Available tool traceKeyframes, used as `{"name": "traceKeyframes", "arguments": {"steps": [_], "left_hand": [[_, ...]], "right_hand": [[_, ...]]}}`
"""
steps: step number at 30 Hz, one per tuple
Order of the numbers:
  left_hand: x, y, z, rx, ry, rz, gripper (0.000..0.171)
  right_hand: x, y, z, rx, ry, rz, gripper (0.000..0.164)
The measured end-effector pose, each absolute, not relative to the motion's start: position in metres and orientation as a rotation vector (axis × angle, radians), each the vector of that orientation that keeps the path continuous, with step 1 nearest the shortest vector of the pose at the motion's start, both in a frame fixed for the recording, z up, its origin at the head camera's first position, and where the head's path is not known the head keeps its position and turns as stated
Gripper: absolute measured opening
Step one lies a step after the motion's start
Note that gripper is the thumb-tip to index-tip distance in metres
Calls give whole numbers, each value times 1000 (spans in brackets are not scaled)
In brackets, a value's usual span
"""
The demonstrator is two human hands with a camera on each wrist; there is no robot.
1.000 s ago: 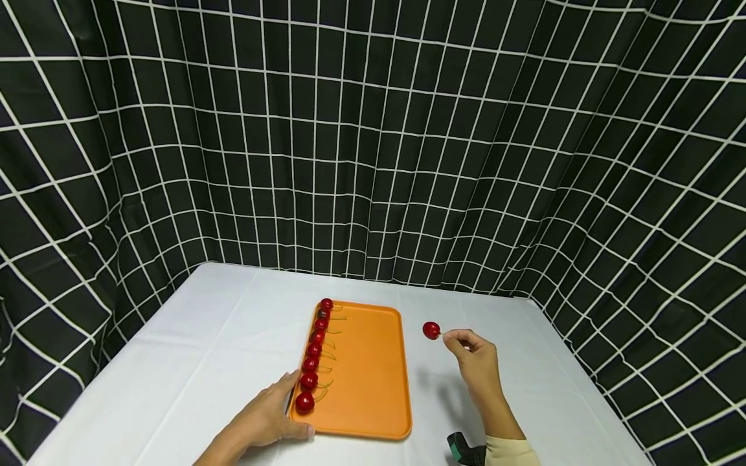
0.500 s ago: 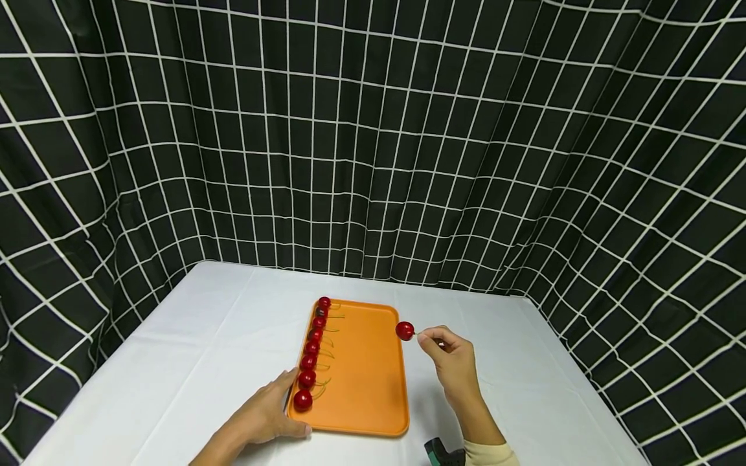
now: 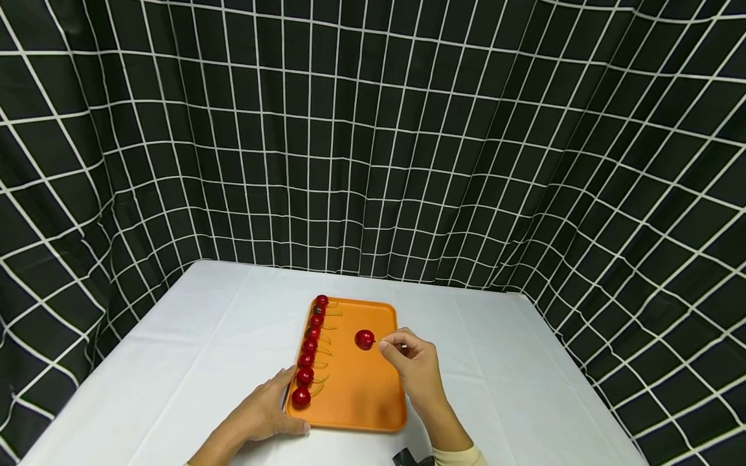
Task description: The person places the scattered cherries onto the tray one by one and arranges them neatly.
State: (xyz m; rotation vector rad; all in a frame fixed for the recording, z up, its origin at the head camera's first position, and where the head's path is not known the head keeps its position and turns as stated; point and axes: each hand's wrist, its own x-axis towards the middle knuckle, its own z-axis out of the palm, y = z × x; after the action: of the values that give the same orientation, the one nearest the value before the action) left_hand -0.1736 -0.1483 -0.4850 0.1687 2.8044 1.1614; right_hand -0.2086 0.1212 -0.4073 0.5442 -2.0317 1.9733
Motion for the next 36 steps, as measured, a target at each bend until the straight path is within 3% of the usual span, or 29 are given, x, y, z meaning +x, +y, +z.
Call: {"name": "traceKeyframes", "arguments": {"steps": [12, 36], "left_hand": [[-170, -148, -489, 180, 2779, 1207, 121], [-175, -151, -484, 184, 2788, 1149, 120]], "right_hand": [[-196, 80, -437, 598, -2229, 1945, 9], [-191, 56, -466, 765, -2479, 1732, 6]]}}
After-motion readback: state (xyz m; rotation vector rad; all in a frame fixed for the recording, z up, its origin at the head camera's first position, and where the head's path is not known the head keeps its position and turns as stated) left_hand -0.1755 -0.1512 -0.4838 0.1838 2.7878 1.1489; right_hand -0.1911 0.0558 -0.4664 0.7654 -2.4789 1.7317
